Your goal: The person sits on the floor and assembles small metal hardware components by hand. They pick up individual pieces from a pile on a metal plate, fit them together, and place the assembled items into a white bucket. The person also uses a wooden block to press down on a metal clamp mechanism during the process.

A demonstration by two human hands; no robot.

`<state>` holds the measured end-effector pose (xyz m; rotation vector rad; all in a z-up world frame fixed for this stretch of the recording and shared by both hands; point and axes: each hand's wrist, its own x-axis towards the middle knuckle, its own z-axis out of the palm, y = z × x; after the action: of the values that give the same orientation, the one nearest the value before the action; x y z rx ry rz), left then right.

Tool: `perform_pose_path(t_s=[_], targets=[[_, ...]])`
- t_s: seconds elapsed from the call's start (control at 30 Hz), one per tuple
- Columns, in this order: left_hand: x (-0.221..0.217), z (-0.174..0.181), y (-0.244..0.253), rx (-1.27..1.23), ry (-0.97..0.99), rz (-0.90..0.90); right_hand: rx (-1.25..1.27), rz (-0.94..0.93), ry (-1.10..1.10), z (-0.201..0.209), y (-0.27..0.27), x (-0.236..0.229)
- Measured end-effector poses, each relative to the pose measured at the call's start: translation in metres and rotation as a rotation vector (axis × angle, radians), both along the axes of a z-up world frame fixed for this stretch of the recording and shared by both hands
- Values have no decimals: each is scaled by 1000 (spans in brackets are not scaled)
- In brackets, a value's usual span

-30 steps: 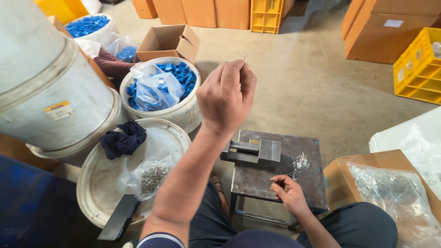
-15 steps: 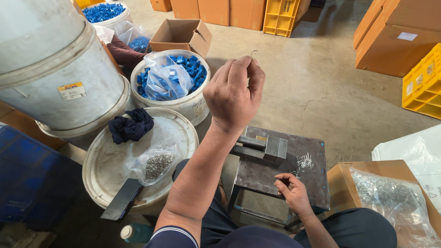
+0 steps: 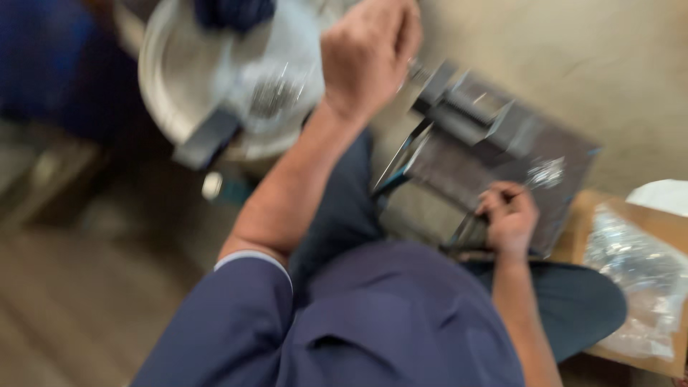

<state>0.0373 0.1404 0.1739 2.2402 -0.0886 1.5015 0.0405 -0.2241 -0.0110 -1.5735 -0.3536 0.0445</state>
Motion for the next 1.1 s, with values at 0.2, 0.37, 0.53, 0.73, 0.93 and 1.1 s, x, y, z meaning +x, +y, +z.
perform_pose_path(t_s=[0.2,0.37,0.53,0.73,0.93,1.1], targets=[[-99,-138,136,-302,644,448,70,31,90,11,4,-11],[-113,-203,194,-280,966,445,108,45,126,13,7,-12],[-56,-231,225,-186,962,460,64,12,94,3,1,-13],[-27,-249,245,-147,963,527,84,12,123,2,-1,-13],[-42,-239,242,-289,755,464,113,13,160,5,-6,-15],[-63,-193,198,-571,533,154,28,69,129,28,17,-15]])
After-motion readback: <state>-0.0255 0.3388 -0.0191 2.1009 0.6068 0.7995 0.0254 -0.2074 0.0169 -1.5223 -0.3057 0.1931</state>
